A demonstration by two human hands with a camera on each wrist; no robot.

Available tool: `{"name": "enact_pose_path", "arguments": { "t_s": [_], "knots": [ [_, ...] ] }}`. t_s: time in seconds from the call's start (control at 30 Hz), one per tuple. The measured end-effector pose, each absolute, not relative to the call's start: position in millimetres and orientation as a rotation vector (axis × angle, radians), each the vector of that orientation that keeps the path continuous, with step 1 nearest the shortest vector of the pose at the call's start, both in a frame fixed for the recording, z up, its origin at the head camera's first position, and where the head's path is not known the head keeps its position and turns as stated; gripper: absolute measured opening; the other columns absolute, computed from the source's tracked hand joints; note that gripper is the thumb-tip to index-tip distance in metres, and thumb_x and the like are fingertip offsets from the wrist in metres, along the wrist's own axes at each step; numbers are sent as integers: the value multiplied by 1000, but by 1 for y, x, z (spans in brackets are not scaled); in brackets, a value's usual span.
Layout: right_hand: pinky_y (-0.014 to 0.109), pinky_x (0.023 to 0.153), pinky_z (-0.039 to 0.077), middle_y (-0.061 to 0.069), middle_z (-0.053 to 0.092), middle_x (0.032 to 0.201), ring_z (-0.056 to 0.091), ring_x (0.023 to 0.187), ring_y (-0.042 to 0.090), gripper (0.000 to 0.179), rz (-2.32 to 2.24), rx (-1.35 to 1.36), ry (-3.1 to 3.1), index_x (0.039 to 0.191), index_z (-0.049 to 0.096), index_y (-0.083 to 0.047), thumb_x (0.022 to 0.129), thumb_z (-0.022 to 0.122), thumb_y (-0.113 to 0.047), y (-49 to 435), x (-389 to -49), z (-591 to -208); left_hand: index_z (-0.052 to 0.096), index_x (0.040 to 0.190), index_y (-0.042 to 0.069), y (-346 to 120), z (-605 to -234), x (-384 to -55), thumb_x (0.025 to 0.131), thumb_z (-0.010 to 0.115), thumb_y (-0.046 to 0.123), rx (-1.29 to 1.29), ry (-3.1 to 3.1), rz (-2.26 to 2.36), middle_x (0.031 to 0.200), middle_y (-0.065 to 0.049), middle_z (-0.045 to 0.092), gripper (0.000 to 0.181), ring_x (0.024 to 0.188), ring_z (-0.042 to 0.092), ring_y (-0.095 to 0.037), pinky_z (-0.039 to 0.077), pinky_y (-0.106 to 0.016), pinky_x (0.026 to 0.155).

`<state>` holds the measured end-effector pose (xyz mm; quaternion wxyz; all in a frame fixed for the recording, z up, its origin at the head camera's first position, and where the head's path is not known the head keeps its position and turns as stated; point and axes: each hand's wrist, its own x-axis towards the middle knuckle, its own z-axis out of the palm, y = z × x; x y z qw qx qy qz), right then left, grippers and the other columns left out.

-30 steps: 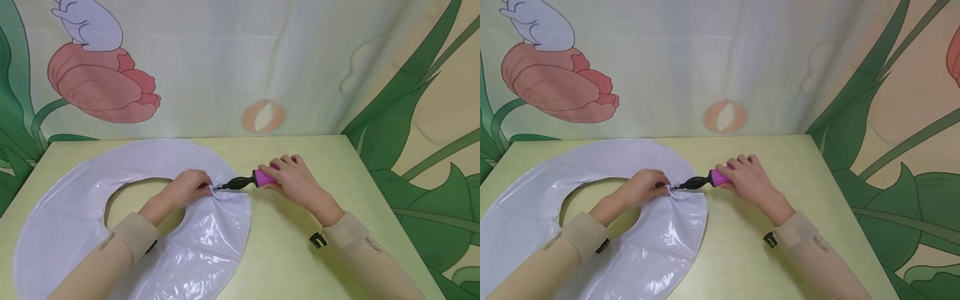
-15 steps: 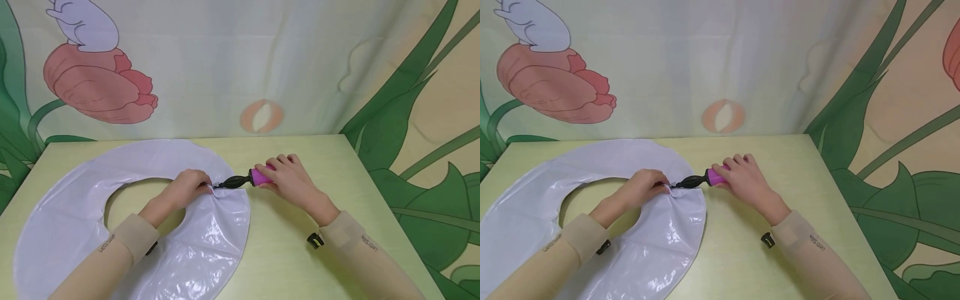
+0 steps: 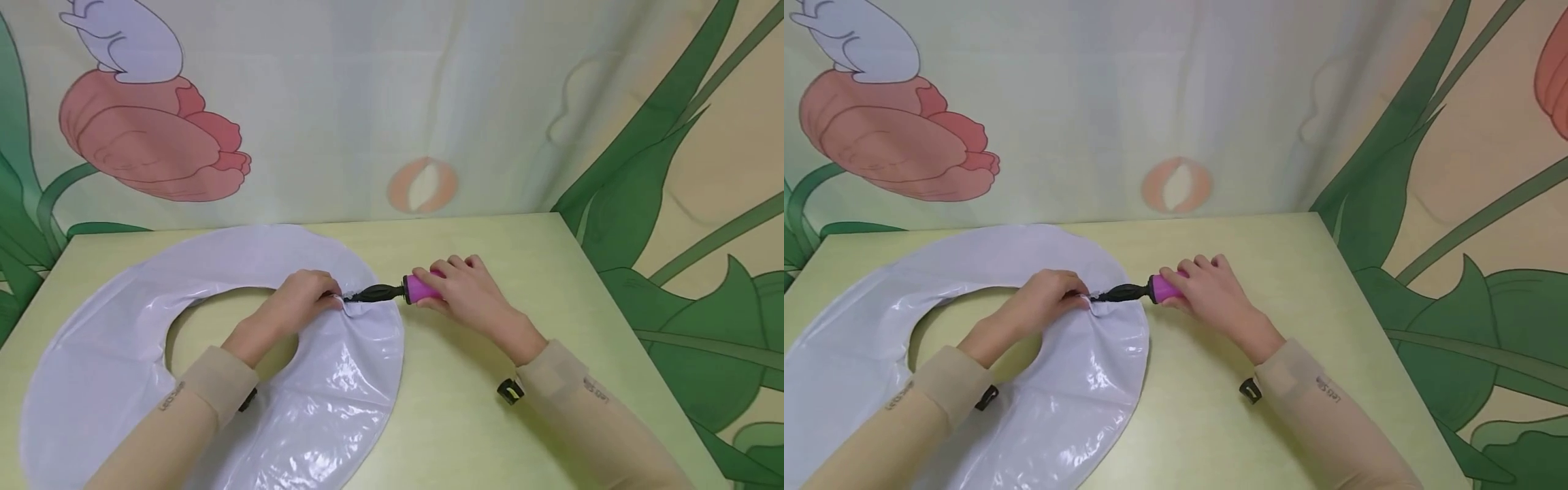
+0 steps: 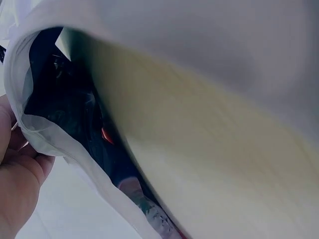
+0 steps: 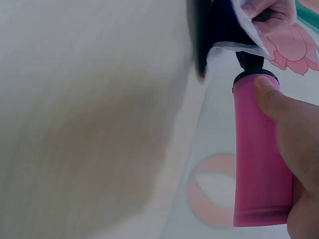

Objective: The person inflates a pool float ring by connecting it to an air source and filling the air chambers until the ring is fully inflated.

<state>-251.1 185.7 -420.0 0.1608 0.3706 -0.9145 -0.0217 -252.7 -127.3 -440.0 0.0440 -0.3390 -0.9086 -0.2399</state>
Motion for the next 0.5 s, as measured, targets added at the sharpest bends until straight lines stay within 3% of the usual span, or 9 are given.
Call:
{"name": "enact_pose_path", "arguments": {
  "t_s": [0.3,0.5],
  "knots": [
    [45,78,38,3,63,107,54,96,24,51,-13,1048,-2670,131,58,-23,89,61,-53,182,-253,-424,71,87,4,-134,-438,-254,82,76,9,-1062,-2716,-701,82,-1,65,9,79,62,-20,50,-35,75],
    [42,74,40,3,64,108,56,96,23,52,42,1016,-2749,131,58,-24,89,60,-55,183,-250,-427,70,91,5,-134,-430,-249,86,74,14,-1007,-2844,-693,86,-1,63,11,83,60,-20,48,-35,79]
  ]
}}
